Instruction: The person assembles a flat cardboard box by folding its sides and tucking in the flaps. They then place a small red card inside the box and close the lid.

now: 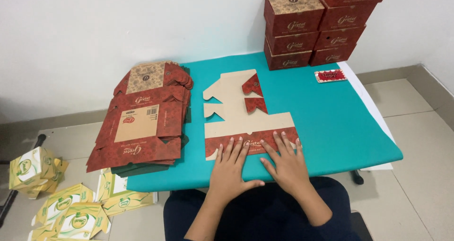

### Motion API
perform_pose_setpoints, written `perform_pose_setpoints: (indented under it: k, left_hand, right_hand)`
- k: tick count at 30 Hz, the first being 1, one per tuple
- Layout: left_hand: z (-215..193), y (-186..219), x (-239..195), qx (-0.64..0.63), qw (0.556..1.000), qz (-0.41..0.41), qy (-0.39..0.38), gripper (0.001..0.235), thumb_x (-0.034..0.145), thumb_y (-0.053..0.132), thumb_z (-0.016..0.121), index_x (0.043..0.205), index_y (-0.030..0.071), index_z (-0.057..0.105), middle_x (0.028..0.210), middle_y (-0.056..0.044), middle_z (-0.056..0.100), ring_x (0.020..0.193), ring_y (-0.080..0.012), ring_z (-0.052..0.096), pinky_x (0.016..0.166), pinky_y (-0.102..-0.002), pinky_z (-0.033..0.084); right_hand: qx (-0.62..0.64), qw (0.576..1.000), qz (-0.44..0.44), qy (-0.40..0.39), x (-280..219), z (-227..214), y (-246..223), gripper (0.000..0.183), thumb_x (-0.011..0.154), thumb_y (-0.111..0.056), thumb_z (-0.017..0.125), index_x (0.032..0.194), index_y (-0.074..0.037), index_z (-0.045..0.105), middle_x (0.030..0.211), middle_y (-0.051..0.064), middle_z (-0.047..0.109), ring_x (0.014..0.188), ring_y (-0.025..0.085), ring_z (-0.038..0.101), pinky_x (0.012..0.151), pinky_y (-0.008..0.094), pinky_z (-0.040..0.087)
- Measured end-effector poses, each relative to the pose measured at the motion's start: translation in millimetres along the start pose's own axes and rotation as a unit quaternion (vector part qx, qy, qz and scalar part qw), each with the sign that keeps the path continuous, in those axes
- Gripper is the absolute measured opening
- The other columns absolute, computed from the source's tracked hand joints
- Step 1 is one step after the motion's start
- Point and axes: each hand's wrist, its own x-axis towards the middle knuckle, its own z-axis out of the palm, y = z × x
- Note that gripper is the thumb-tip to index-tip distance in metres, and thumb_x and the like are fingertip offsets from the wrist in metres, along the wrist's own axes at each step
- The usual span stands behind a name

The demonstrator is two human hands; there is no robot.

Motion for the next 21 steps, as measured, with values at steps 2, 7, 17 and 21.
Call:
perform_pose_setpoints:
  k: [2, 7, 17, 21]
  left_hand:
    - [7.9, -3.6, 0.1, 0.023, 1.000, 0.003, -0.011, 0.111, 0.068, 0.081, 0.057, 0.148, 0.011, 0.026, 0.153, -0.011, 0.025, 0.142, -0.0295, 0.018, 0.112, -0.050, 0.013]
    - [11.1, -4.5, -0.8, 0.029, 0.999, -0.004, -0.023, 0.113, 0.066, 0.080, 0.064, 0.149, 0.012, 0.025, 0.153, -0.010, 0.024, 0.142, -0.0292, 0.017, 0.110, -0.051, 0.014]
    - [14.9, -7.2, 0.0, 0.016, 1.000, -0.007, -0.026, 0.113, 0.066, 0.079, 0.065, 0.148, 0.012, 0.026, 0.153, -0.010, 0.025, 0.142, -0.0283, 0.016, 0.110, -0.050, 0.012]
    - [11.8, -5.6, -0.5, 0.015, 0.999, -0.008, -0.030, 0.112, 0.067, 0.078, 0.064, 0.149, 0.012, 0.024, 0.153, -0.010, 0.025, 0.142, -0.0286, 0.015, 0.111, -0.050, 0.010]
  right_hand:
    - [-0.002, 1.000, 0.001, 0.004, 0.8, -0.3, -0.3, 0.056, 0.094, -0.055, 0.032, 0.142, -0.029, 0.039, 0.149, 0.011, 0.033, 0.140, 0.028, 0.025, 0.111, 0.054, 0.015]
    - [-0.013, 1.000, -0.001, 0.027, -0.2, 6.2, -0.2, 0.054, 0.093, -0.054, 0.035, 0.140, -0.029, 0.042, 0.148, 0.010, 0.035, 0.138, 0.028, 0.028, 0.110, 0.055, 0.017]
    - [-0.019, 0.999, 0.002, 0.031, 0.8, 6.4, -1.0, 0.052, 0.092, -0.053, 0.037, 0.140, -0.031, 0.042, 0.148, 0.009, 0.034, 0.138, 0.027, 0.029, 0.110, 0.054, 0.018]
    - [-0.005, 1.000, 0.006, 0.010, 0.7, 4.2, -1.2, 0.052, 0.093, -0.053, 0.034, 0.140, -0.030, 0.042, 0.149, 0.009, 0.033, 0.139, 0.027, 0.027, 0.111, 0.054, 0.015]
